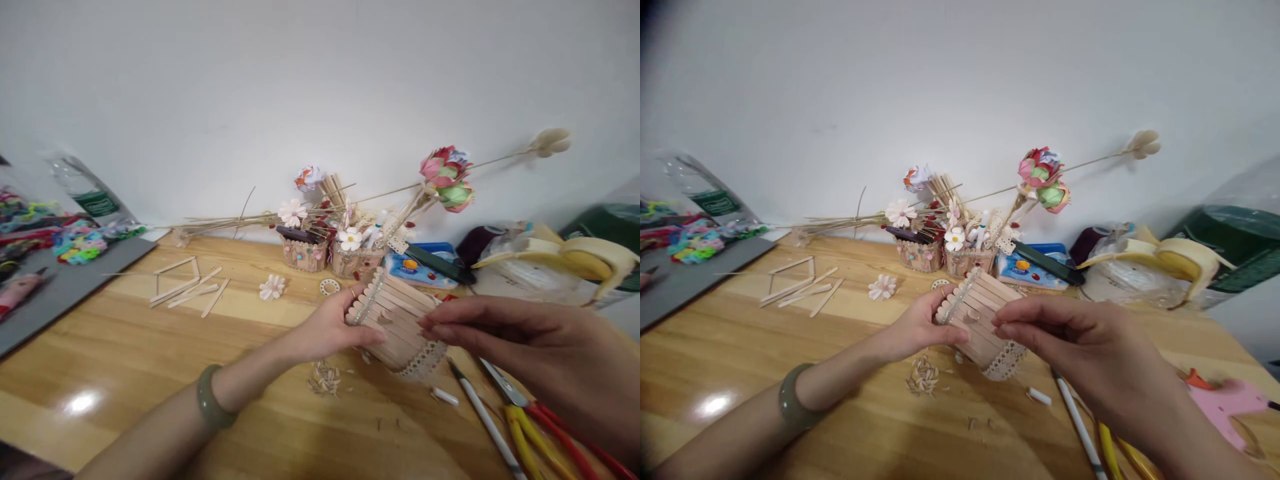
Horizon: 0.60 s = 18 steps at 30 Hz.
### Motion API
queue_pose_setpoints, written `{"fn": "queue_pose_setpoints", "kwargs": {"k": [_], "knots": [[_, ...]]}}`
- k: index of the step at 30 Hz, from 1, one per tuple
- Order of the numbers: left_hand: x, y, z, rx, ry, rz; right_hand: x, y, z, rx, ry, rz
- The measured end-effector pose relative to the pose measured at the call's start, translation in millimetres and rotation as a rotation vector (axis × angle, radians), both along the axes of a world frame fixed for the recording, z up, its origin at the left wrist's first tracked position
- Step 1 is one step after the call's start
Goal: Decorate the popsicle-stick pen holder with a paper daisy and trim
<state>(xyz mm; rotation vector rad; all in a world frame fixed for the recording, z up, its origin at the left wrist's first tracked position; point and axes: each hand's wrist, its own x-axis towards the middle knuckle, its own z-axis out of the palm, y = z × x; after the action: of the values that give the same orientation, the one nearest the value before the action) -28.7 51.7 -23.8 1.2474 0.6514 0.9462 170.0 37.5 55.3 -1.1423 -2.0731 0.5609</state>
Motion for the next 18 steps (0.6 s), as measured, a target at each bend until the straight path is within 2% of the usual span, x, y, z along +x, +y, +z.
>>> {"fn": "queue_pose_setpoints", "kwargs": {"k": [3,7,12,18], "knots": [[0,0,-2.2,-0.001,-0.004,-0.006,6,3,-5.5,-0.055,0.041,0.067],[0,1,-4.4,0.026,0.03,0.014,13,8,-10.7,-0.138,0.147,0.01],[0,1,-3.6,0.046,0.038,0.018,17,6,-10.2,-0.32,0.191,-0.035],[0,0,-3.0,0.03,0.021,0.009,18,7,-10.3,-0.369,0.198,-0.02]]}}
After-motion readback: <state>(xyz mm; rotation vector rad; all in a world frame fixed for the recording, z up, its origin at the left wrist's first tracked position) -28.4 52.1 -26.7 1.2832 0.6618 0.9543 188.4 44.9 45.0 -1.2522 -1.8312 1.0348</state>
